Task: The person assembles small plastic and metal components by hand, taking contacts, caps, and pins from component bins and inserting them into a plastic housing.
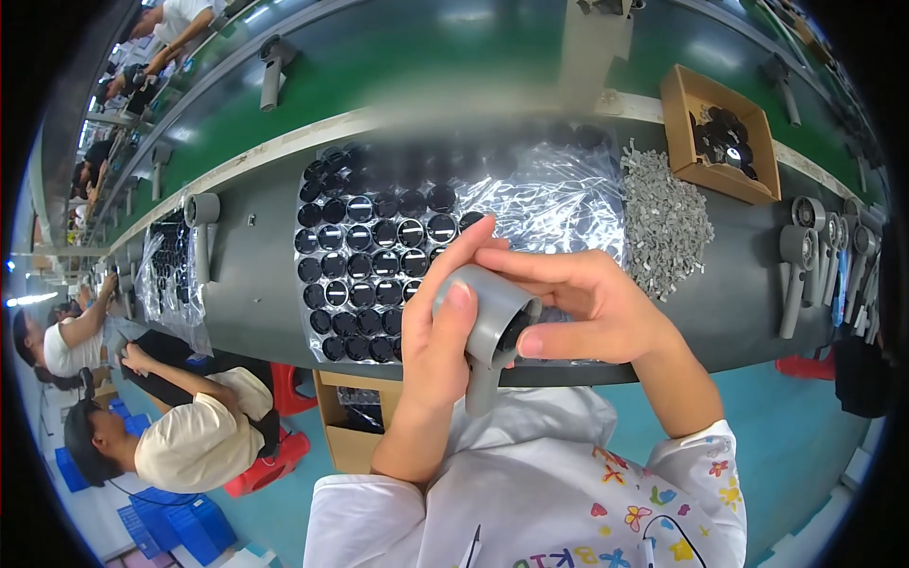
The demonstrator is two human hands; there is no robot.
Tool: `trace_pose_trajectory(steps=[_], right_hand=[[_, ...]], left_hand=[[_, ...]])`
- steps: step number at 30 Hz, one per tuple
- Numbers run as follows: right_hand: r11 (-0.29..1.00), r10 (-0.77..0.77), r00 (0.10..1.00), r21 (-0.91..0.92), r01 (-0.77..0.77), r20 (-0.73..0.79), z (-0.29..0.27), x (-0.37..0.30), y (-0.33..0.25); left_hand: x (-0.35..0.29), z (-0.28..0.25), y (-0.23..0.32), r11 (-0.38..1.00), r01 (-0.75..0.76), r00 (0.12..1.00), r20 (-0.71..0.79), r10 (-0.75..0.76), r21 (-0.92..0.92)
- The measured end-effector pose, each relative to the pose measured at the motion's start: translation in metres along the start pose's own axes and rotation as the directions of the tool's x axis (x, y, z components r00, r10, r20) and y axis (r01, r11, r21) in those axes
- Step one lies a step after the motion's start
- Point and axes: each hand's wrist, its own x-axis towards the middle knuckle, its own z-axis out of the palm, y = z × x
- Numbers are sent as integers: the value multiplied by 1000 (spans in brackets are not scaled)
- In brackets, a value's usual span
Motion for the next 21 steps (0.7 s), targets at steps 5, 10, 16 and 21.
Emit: trace_pose_trajectory(steps=[5,10,16,21], right_hand=[[1000,-2,999,-24,0,-53,2,0,5],[987,-60,998,-149,55,-34,3,-2,1],[969,-127,990,-221,112,-56,0,0,6],[890,-117,991,-450,78,-60,4,0,-5]], left_hand=[[-3,2,4,991,7,999,-53,0,136],[-3,8,13,925,-121,991,-8,133,360],[8,5,16,997,81,997,17,-81,20],[7,1,21,996,77,997,26,-78,41]])
